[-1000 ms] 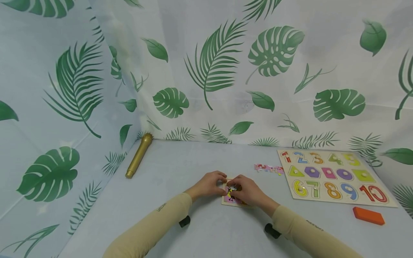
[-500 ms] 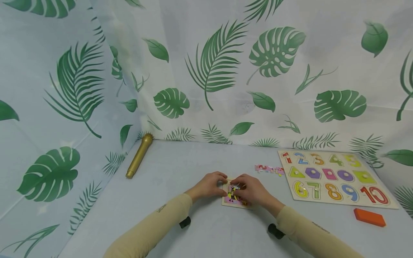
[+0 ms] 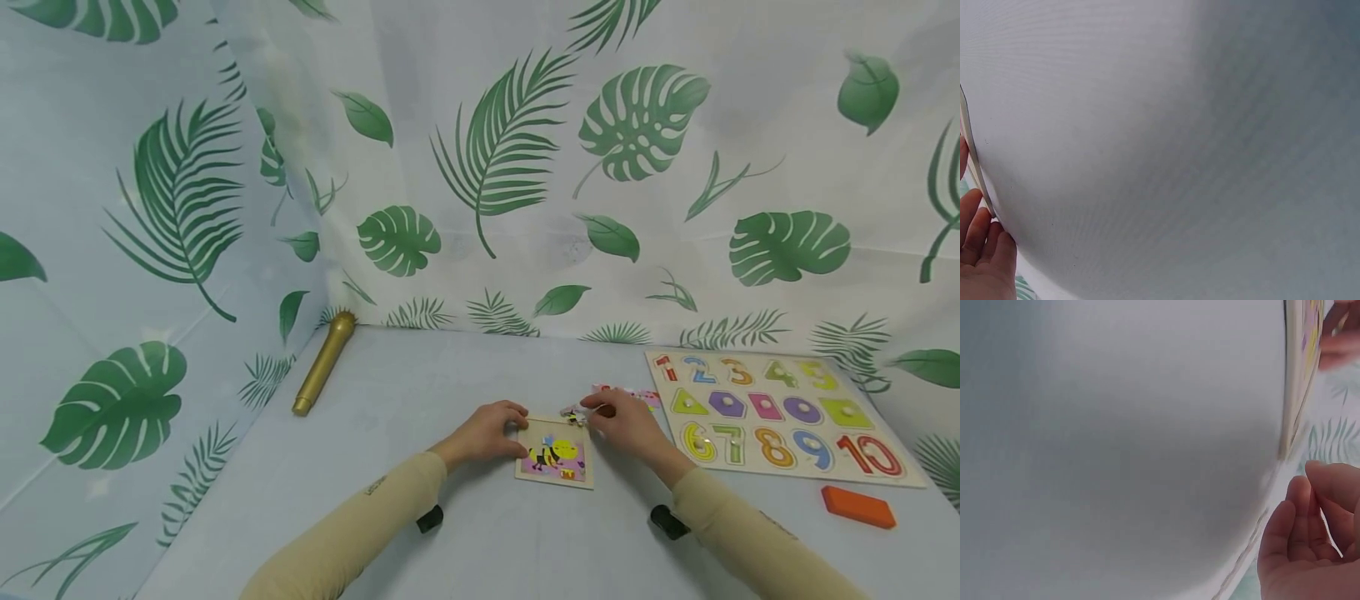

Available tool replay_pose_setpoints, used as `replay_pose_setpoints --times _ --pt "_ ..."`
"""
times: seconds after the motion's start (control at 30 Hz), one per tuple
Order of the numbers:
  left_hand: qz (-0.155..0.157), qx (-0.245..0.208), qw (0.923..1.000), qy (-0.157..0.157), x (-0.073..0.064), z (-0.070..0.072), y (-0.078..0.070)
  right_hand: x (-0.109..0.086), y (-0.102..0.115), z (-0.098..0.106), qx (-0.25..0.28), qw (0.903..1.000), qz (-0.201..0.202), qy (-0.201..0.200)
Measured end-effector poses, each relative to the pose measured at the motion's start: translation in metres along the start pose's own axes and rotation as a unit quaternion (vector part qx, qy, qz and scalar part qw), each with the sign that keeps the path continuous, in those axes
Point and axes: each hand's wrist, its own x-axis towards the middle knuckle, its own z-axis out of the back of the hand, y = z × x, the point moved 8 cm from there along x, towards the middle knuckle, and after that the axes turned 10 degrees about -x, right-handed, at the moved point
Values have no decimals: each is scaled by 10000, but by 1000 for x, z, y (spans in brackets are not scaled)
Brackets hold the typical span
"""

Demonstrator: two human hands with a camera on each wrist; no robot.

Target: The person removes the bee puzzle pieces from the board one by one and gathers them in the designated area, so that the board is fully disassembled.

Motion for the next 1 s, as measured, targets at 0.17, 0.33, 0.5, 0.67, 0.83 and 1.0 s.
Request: replay_pose_setpoints --times 0.17,0.33,0.5,0.67,0.83,1.0 --pt "4 -9 10000 4 -1 -1 0 -2 -13 4 29 9999 -168 -6" --pt "33 -37 10000 16 -2 0 -1 -2 -13 2 143 9998 -106 20" --pt "64 -57 10000 3 -2 1 -1 1 -9 -5 186 9997 -122 43" --pt "47 -46 10000 -4 -1 1 -2 4 -4 -12 69 9997 -216 52" --pt "60 -23 10000 7 -2 1 -2 6 2 -16 6 9994 -324 74" --pt "26 6 10000 15 -2 1 -3 7 9 -17 -185 9995 -274 -25"
